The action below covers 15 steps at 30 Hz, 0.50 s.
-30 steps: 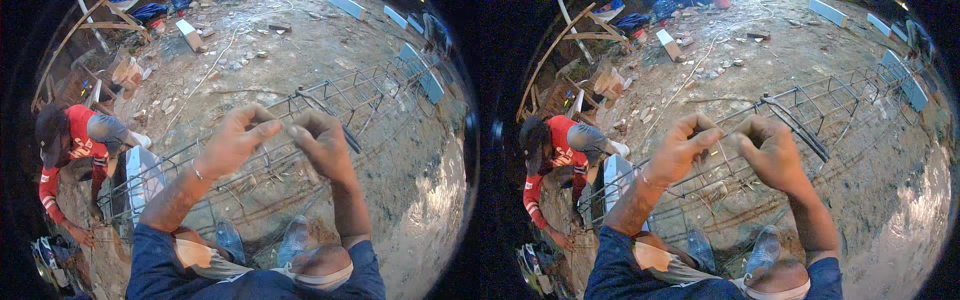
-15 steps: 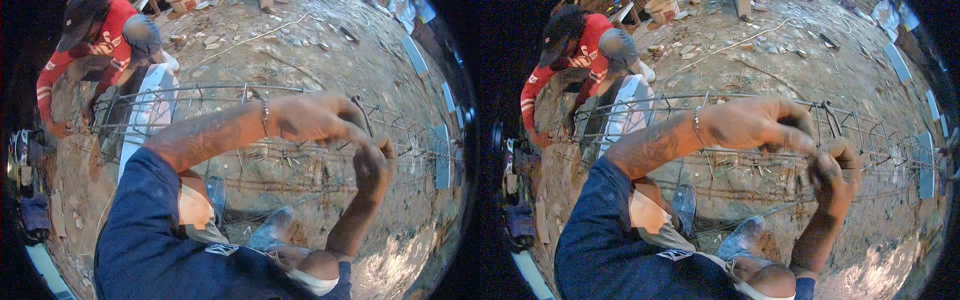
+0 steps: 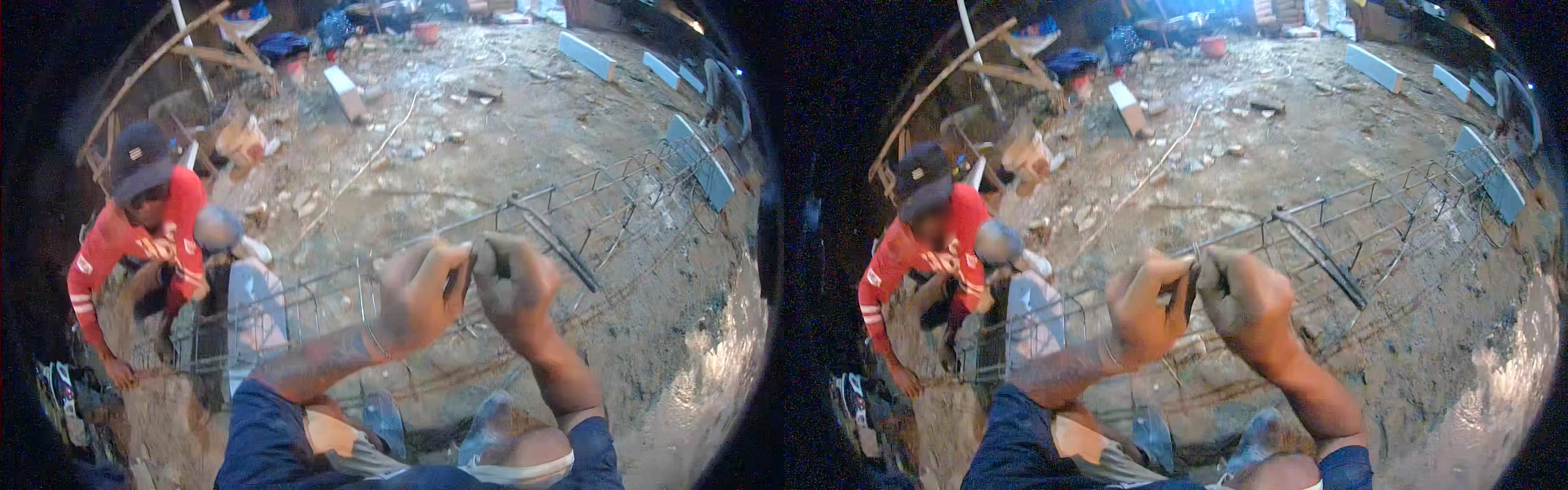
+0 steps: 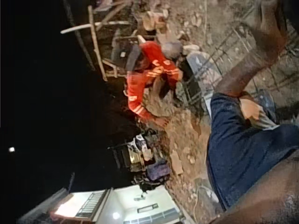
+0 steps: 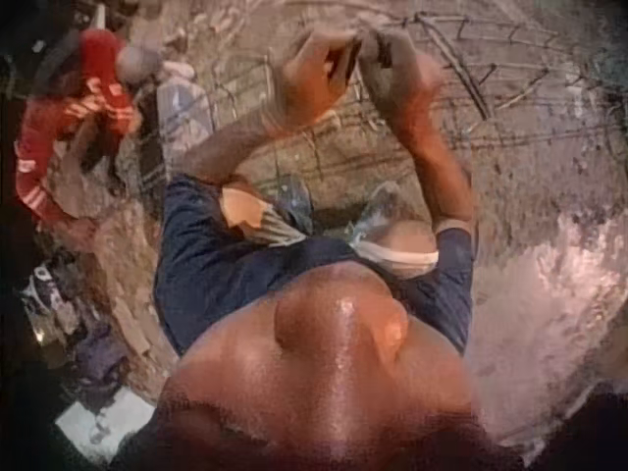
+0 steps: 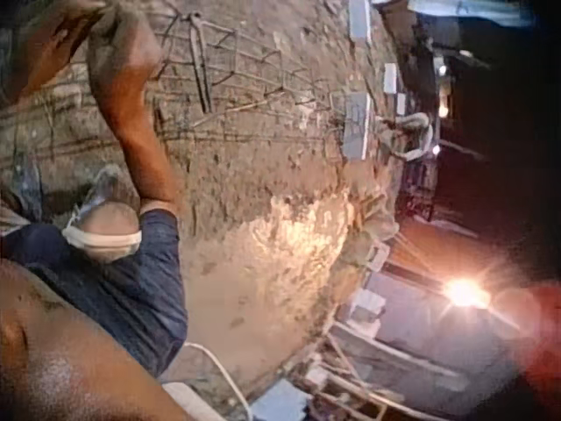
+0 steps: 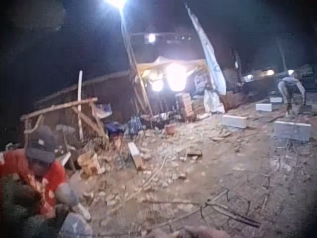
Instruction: The person ties a metal rebar cage together by wrapping wire around the joints by hand and twisting the wire tight using pliers.
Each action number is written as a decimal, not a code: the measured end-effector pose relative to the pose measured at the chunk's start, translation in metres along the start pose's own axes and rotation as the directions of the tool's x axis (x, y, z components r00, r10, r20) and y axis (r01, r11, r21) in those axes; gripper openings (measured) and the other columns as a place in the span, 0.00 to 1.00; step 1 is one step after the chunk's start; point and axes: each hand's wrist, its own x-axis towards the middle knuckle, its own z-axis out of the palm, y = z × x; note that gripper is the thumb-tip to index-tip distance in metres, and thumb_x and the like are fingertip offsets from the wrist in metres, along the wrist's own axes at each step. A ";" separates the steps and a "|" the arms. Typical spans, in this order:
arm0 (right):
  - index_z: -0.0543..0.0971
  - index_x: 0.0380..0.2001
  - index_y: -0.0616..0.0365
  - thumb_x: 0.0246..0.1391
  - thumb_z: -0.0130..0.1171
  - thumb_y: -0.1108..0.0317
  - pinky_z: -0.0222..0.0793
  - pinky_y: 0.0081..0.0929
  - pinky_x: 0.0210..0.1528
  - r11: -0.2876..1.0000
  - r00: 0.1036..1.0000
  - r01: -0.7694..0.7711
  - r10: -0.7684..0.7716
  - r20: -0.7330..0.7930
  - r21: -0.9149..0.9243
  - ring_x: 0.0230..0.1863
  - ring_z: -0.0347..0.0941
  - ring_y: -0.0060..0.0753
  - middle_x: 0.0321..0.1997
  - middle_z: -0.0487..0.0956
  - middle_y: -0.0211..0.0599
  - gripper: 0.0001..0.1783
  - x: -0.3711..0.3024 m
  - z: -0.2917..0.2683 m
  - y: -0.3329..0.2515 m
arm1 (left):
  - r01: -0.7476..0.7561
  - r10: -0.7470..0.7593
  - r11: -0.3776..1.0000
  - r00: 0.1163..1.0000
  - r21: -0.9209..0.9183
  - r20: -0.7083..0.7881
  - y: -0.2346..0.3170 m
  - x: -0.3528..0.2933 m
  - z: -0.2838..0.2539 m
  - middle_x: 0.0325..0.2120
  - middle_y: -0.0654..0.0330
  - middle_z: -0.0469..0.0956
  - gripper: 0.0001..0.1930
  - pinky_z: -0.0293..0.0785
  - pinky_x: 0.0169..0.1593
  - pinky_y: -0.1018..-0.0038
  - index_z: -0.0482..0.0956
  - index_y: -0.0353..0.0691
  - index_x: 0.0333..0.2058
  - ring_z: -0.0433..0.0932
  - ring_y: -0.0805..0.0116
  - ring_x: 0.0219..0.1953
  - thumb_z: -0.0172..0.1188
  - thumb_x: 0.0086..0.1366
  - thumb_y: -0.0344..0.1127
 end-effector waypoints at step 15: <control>0.74 0.22 0.58 0.51 0.59 0.67 0.58 0.16 0.20 0.370 0.697 -0.706 0.213 0.685 0.604 0.17 0.64 0.15 0.17 0.70 0.24 0.09 0.009 -0.035 0.027 | 0.872 -0.229 0.047 0.485 -0.488 0.844 -0.029 0.014 -0.002 0.23 0.69 0.69 0.11 0.61 0.27 0.82 0.73 0.38 0.29 0.66 0.80 0.25 0.61 0.61 0.39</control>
